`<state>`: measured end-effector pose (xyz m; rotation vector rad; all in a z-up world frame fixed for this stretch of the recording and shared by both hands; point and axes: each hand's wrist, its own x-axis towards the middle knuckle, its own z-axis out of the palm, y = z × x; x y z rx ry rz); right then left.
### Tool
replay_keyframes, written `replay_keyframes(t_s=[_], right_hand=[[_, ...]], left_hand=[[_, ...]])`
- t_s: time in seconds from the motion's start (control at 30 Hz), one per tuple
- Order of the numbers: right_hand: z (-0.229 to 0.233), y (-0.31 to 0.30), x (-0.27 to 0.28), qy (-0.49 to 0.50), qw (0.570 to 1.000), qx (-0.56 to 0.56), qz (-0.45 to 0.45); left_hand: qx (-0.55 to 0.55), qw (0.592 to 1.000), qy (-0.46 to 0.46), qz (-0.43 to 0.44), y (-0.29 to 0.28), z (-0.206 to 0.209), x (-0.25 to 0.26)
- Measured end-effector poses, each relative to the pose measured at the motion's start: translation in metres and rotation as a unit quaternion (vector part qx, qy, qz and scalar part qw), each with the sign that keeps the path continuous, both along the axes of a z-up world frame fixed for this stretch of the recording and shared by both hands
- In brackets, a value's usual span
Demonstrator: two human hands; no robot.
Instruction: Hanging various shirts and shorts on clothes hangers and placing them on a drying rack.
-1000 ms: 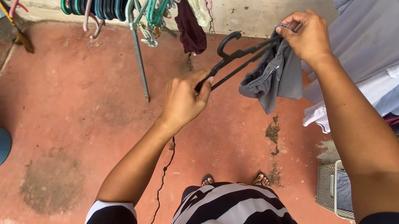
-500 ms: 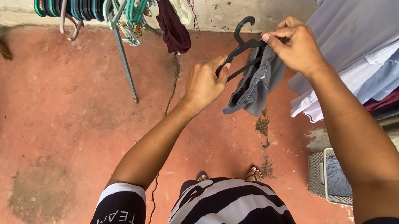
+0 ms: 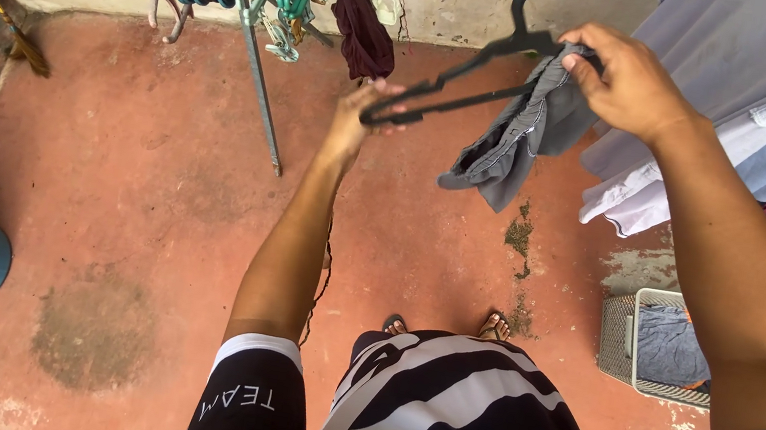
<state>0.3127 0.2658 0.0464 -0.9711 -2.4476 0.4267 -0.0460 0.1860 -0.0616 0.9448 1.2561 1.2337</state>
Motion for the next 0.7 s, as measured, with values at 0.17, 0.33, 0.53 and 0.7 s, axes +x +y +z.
replay_keyframes(t_s=[0.17, 0.33, 0.53, 0.7], right_hand=[[0.016, -0.005, 0.000, 0.078, 0.996, -0.030, 0.012], [0.027, -0.014, 0.001, 0.112, 0.992, -0.015, 0.049], [0.028, -0.026, 0.018, 0.141, 0.988, -0.057, 0.027], [0.022, -0.025, 0.033, 0.154, 0.987, -0.041, 0.023]], left_hand=[[-0.021, 0.982, 0.175, -0.068, 0.007, -0.103, 0.042], [-0.137, 0.990, 0.034, -0.020, 0.033, -0.129, 0.094], [-0.171, 0.983, -0.014, 0.068, 0.056, -0.151, 0.108], [-0.151, 0.987, -0.046, 0.045, 0.073, -0.183, 0.117]])
